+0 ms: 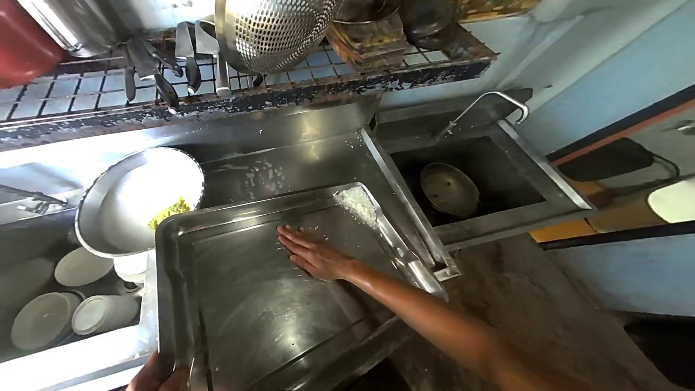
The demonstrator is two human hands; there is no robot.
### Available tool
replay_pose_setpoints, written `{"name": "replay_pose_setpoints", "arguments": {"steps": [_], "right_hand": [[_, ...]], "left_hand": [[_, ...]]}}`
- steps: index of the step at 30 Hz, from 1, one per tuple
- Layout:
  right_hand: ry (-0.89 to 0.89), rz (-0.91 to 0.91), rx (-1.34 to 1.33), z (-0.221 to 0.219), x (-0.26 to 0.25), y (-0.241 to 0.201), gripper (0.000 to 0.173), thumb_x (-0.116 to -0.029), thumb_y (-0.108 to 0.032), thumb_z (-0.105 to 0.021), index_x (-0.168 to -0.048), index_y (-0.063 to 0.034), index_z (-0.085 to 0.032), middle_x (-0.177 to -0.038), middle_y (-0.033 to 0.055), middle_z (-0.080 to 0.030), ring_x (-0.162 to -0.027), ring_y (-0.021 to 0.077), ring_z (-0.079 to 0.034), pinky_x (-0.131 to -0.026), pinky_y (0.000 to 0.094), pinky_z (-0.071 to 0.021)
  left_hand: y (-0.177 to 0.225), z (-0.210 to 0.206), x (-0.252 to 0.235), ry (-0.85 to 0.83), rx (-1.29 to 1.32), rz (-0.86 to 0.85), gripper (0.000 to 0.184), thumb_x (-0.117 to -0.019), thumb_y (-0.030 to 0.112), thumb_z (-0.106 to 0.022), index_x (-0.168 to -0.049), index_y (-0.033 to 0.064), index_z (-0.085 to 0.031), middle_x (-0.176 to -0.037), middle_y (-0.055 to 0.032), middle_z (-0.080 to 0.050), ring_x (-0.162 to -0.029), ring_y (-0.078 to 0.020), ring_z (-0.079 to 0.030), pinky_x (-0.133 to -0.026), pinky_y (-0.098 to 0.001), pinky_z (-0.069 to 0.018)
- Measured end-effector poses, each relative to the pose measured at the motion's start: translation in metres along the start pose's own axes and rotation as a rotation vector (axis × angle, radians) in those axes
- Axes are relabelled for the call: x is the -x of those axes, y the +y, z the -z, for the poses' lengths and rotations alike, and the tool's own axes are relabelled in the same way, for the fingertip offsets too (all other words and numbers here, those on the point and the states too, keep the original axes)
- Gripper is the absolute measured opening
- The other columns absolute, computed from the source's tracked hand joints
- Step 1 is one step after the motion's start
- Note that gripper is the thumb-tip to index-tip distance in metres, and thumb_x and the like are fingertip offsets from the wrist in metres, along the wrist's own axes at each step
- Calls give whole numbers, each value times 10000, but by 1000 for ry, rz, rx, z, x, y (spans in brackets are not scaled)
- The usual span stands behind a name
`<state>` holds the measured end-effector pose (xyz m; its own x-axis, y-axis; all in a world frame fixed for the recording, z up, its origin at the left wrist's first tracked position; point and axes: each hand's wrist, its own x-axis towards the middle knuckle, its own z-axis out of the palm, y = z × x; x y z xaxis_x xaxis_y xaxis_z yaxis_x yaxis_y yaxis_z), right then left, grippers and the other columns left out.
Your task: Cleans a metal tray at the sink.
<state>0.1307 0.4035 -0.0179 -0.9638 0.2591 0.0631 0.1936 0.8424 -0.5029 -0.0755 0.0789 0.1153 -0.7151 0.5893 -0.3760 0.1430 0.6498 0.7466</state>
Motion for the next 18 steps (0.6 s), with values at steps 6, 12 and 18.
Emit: {"name": "replay_pose_setpoints", "arguments": {"steps": [6,12,18], "right_hand": [[118,-251,-15,11,26,94,598,-1121,-375,-238,-1648,-91,-235,-1735,35,-160,-1603,178,-110,-1318,451,-120],[83,-358,120,34,59,122,605,-1122,-394,-245,-1637,-78,-267,-1718,82,-218,-1592,189,-175,-1312,434,-150],[425,-731,254,70,98,75,487,-1062,-333,-527,-1472,-72,-546,-1379,222,-597,-1276,401,-583,-1065,580,-488]], "left_hand": [[-7,-1,-1,-14,-24,-7,279,-774,12,-625,-1042,-65,-621,-823,-70,-666,-716,-92,-639,-682,-334,-558],[-12,-1,-4,-19,-12,17,291,-778,1,-630,-1062,-61,-615,-850,-86,-667,-739,-115,-649,-701,-359,-560],[-22,-7,-8,-2,-64,79,260,-825,66,-724,-1053,-49,-672,-910,-134,-708,-843,-192,-687,-801,-443,-568]]}}
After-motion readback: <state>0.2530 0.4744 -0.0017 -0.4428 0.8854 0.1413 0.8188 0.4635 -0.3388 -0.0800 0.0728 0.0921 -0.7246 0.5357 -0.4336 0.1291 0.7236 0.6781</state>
